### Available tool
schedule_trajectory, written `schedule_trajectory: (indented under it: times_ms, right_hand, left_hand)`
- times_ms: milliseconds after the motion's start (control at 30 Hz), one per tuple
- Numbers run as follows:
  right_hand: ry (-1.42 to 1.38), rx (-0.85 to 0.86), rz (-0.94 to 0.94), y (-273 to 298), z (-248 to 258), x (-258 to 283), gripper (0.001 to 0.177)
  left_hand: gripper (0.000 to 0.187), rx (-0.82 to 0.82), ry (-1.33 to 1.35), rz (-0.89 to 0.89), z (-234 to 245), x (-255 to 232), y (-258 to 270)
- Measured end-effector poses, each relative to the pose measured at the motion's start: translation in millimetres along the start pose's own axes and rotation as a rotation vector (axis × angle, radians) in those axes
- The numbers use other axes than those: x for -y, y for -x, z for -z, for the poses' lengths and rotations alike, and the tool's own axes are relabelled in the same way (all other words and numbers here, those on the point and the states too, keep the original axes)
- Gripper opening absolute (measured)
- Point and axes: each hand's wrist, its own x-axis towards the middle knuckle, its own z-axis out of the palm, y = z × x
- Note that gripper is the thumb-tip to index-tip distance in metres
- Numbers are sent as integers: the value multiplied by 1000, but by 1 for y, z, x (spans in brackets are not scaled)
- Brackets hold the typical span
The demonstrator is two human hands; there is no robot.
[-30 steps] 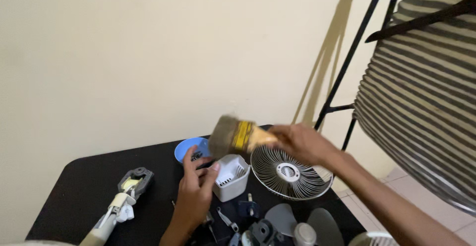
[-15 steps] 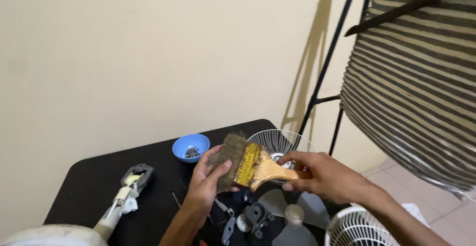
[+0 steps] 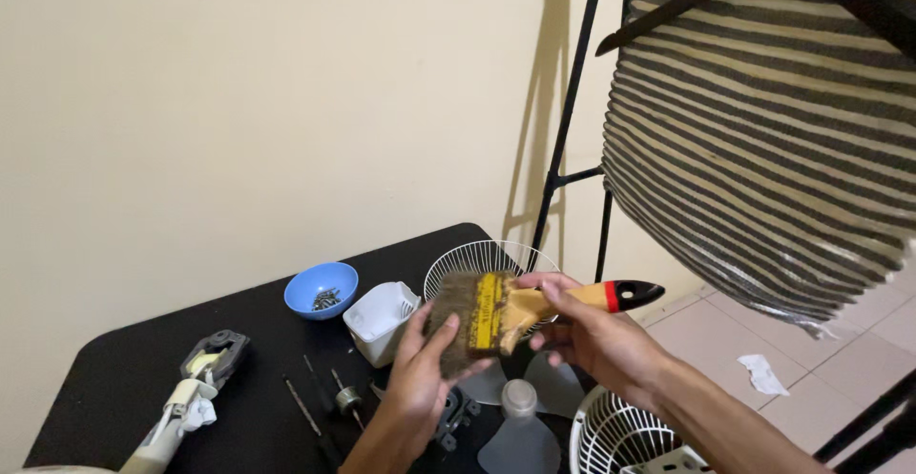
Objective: The person disassembles a small white fan base using a screwdriver, removes the internal switch and wiring, then uses a brush to clean the fan cage. The person places removed screws into a blue bowl and sets aside the disassembled components.
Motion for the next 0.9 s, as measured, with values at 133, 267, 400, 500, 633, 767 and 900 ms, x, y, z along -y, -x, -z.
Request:
schedule_trajectory:
  times_ms: [133,267,400,500,633,767,900]
  right_hand:
    - [-55,-122,35,1,15,4,45]
    - [-85,-265,67,7,46,14,42]
    - [-104,-378,46,9,70,20,40]
    - [-140,-407,47,6,81,21,40]
    - [-137,-377,29,-1,86,17,39]
    - [-104,-337,-3,-13,85,17,41]
    - [-75,-301,-21,-31,83,19,42]
  left_hand:
    - [54,45,-253,62,0,2,-19]
    - [57,-145,-684,-117,6,-5,-56]
    - [59,-299,-1060,-345,7,-9,-103]
    - [57,-288,-1295,-576,6,-16,-134]
    - [57,-215,-1726,-227,1,-20,-161]
    - [50,-221,-1782,-14,0,-17,-183]
    - [39,-207,-1850,84,12,-9,-198]
